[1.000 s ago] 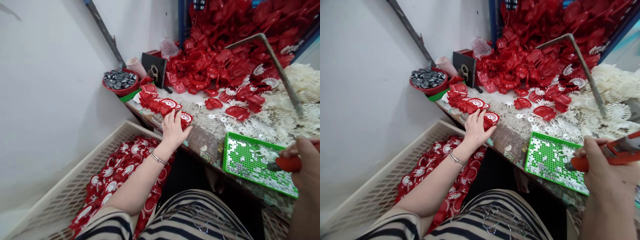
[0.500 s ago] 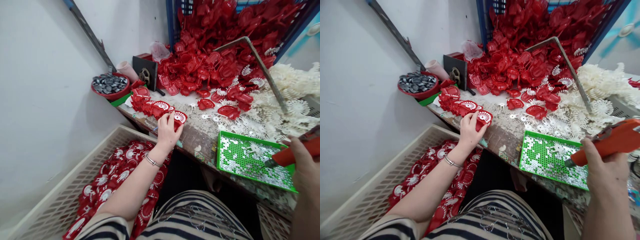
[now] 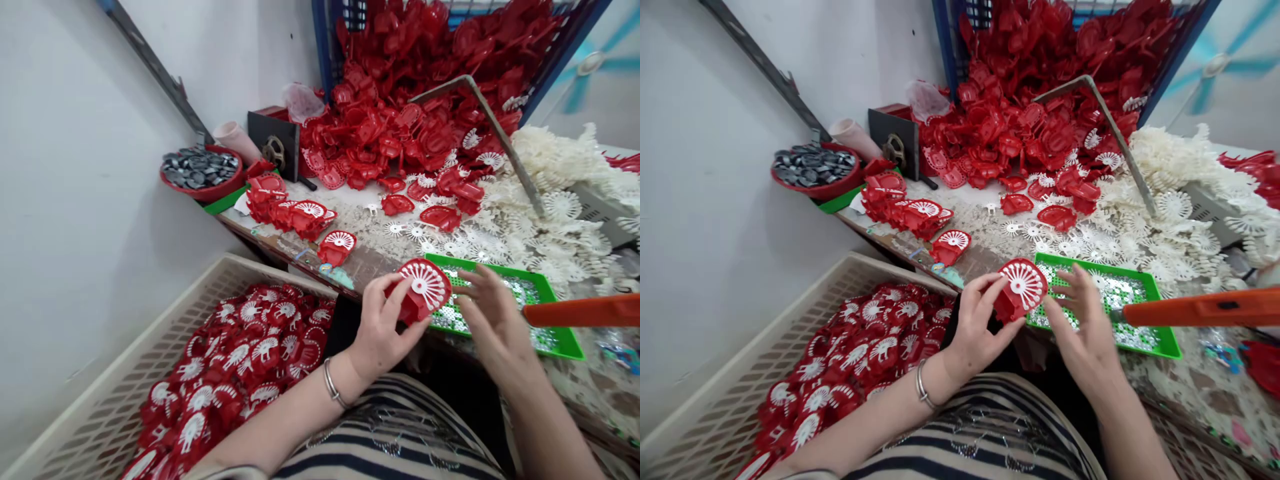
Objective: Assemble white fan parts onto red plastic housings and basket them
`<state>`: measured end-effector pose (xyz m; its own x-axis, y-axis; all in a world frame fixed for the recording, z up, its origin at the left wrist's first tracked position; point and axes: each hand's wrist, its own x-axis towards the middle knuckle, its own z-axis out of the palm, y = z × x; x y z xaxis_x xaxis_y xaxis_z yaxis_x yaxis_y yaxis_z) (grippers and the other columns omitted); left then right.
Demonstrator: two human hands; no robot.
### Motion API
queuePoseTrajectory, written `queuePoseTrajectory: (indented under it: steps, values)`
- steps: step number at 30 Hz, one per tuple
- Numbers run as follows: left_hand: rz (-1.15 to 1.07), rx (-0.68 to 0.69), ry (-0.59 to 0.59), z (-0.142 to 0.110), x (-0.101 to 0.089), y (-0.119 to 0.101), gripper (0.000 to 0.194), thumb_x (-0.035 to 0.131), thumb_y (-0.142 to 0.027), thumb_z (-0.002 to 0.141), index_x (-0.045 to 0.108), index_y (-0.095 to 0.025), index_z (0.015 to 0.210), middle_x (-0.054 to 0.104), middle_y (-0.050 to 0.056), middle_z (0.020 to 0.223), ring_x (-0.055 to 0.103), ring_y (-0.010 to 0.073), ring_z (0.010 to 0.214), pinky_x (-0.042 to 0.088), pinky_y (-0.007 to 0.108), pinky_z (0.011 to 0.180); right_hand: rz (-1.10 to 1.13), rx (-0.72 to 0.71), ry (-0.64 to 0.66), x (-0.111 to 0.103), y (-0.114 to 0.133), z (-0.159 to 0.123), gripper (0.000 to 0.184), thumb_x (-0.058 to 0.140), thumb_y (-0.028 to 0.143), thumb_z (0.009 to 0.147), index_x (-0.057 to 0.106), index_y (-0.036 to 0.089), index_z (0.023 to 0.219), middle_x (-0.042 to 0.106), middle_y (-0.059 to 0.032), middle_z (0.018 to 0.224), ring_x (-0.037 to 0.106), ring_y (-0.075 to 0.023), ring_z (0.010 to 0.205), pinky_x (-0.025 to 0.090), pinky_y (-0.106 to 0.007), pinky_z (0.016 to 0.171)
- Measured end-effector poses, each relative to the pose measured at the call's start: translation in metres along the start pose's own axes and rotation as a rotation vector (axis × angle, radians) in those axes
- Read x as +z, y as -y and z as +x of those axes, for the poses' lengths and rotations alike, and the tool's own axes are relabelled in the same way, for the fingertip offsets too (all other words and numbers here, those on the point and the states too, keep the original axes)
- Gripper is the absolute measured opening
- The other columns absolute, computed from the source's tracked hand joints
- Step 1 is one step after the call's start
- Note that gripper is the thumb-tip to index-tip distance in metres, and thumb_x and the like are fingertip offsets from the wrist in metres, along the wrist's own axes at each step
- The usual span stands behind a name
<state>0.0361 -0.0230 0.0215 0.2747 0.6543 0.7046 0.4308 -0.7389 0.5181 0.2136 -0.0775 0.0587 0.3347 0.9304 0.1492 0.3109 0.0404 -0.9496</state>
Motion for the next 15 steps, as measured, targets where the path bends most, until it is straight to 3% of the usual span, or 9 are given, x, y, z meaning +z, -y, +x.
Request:
queuePoseTrajectory:
  steps: [2,5,7,9,12,15]
  values:
    - [-0.045,0.021,0.043,-0.005,0.0,-0.002,0.068,0.067,-0.034,0.083,0.037,-0.024,0.143,0.05,0.014,0.123,0.052,0.0259,0.116,0.048,0.044,0.1,0.092,0.098,0.097,0.022,0.001,0.01,0.058,0.066,0.054,0.08,0.05,0.023,0.126,0.063,-0.0121,0.117,0.065,-0.0237,0.099,0.057,-0.04,0.086]
    - [-0.188,-0.009,0.146,-0.01,-0.007,0.003,0.077,0.068,-0.045,0.081,0.033,-0.024,0.146,0.043,0.017,0.135,0.048,0.03,0.125,0.045,0.049,0.105,0.135,0.183,0.201,0.031,-0.002,0.022,0.05,0.067,0.055,0.078,0.058,0.021,0.113,0.069,-0.0087,0.105,0.067,-0.0211,0.089,0.058,-0.035,0.08]
    - [-0.349,-0.167,0.198,-0.01,-0.013,0.008,0.081,0.065,-0.05,0.082,0.028,-0.024,0.149,0.034,0.02,0.147,0.048,0.0313,0.129,0.044,0.05,0.106,0.087,0.175,0.252,0.03,-0.002,0.026,0.049,0.067,0.053,0.079,0.059,0.021,0.114,0.07,-0.0072,0.104,0.068,-0.0204,0.088,0.058,-0.035,0.08]
    - [-0.528,-0.415,0.226,-0.007,-0.017,0.012,0.075,0.058,-0.046,0.088,0.023,-0.022,0.151,0.038,0.02,0.149,0.053,0.0285,0.126,0.046,0.047,0.105,0.001,0.121,0.358,0.032,0.002,0.028,0.046,0.066,0.051,0.08,0.06,0.021,0.115,0.071,-0.0068,0.105,0.068,-0.0206,0.09,0.057,-0.035,0.082]
    - [-0.654,-0.697,0.242,-0.004,-0.02,0.019,0.057,0.053,-0.037,0.092,0.038,-0.02,0.144,0.053,0.014,0.141,0.056,0.025,0.126,0.043,0.044,0.109,-0.128,0.013,0.556,0.04,0.009,0.039,0.04,0.057,0.05,0.086,0.064,0.021,0.112,0.071,-0.0065,0.105,0.068,-0.0207,0.091,0.056,-0.035,0.082]
    - [-0.649,-0.818,0.193,-0.007,-0.023,0.028,0.048,0.055,-0.033,0.09,0.049,-0.019,0.136,0.059,0.011,0.136,0.056,0.0242,0.125,0.041,0.042,0.112,-0.437,-0.108,0.567,0.053,0.012,0.073,0.042,0.043,0.049,0.094,0.066,0.02,0.113,0.072,-0.0065,0.106,0.068,-0.0198,0.094,0.056,-0.032,0.08]
